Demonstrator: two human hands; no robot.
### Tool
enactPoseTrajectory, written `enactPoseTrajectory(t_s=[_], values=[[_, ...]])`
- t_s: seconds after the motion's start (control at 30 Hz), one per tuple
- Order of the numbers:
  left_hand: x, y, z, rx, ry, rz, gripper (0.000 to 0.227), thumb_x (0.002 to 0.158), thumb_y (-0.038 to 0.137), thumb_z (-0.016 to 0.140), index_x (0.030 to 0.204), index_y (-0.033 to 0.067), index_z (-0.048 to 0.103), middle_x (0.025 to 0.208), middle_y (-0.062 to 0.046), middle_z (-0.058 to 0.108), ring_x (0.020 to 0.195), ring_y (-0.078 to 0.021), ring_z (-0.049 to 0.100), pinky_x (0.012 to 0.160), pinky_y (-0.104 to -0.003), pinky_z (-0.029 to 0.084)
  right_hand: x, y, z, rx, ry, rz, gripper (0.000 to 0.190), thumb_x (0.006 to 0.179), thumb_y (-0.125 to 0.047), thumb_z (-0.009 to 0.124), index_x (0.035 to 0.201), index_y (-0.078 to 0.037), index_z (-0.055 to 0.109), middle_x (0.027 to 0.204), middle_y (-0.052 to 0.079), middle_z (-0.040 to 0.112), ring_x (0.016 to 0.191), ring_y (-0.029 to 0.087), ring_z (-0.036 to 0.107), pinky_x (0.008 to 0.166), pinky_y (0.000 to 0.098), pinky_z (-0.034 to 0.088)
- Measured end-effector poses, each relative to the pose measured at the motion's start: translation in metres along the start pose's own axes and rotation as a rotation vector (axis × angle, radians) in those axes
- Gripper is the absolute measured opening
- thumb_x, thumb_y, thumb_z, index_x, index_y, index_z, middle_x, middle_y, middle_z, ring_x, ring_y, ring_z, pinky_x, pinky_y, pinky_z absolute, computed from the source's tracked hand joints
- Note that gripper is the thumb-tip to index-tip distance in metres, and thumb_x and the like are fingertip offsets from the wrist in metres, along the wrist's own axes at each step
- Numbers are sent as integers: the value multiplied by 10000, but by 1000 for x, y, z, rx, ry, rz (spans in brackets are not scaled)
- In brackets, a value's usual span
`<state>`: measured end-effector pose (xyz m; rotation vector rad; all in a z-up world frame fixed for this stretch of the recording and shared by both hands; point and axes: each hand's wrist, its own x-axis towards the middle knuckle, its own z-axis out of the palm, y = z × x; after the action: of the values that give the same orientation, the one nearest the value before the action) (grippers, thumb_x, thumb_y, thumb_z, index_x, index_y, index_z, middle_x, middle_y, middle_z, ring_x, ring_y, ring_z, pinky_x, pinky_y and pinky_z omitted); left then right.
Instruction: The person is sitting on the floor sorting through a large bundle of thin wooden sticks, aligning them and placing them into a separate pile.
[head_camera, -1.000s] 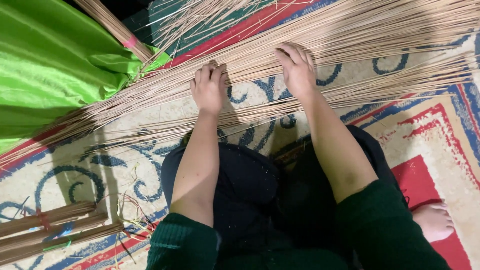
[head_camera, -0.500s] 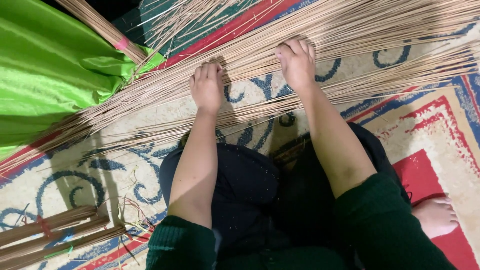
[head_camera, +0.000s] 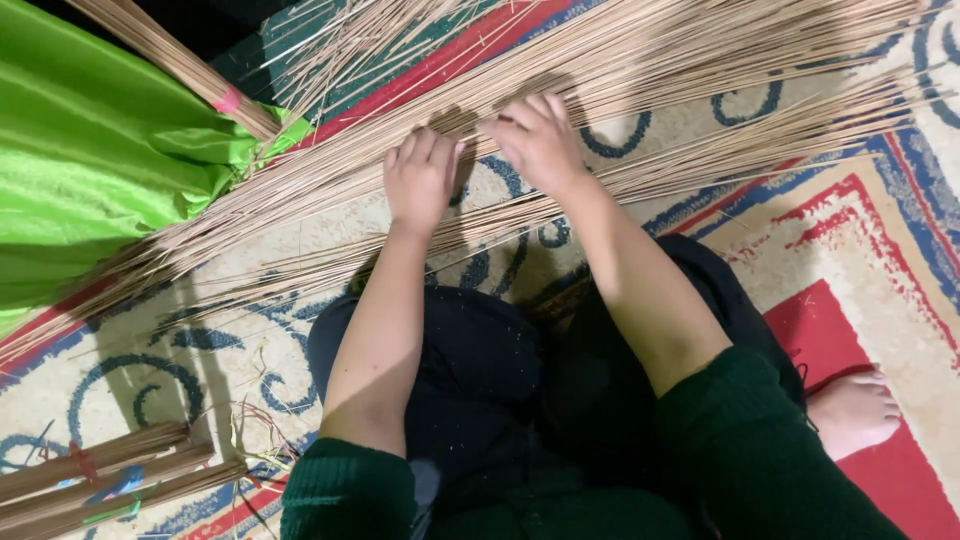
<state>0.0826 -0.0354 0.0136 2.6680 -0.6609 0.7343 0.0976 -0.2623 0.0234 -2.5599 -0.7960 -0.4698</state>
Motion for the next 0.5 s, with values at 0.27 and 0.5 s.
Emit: enactPoseTrajectory(t_s=[0.27,0.5], values=[[-17,7,-60,106,119,22,208,1023,376,693,894,212,683,776,50,559,781,-197,636,687,-333,450,-1,-40,-68,39,325,-168,220,1105,-274,549,1012,-189,729,870,26,571,819,269,603,736,374,436],[-64,4,-135,193,5,-134,172,1077,347,647,991,220,724,820,49,585,834,-202,644,801,-360,467,-41,-45,-127,-74,321,-79,78,1035,-242,677,1010,-206,742,887,-32,617,812,216,599,750,374,422]])
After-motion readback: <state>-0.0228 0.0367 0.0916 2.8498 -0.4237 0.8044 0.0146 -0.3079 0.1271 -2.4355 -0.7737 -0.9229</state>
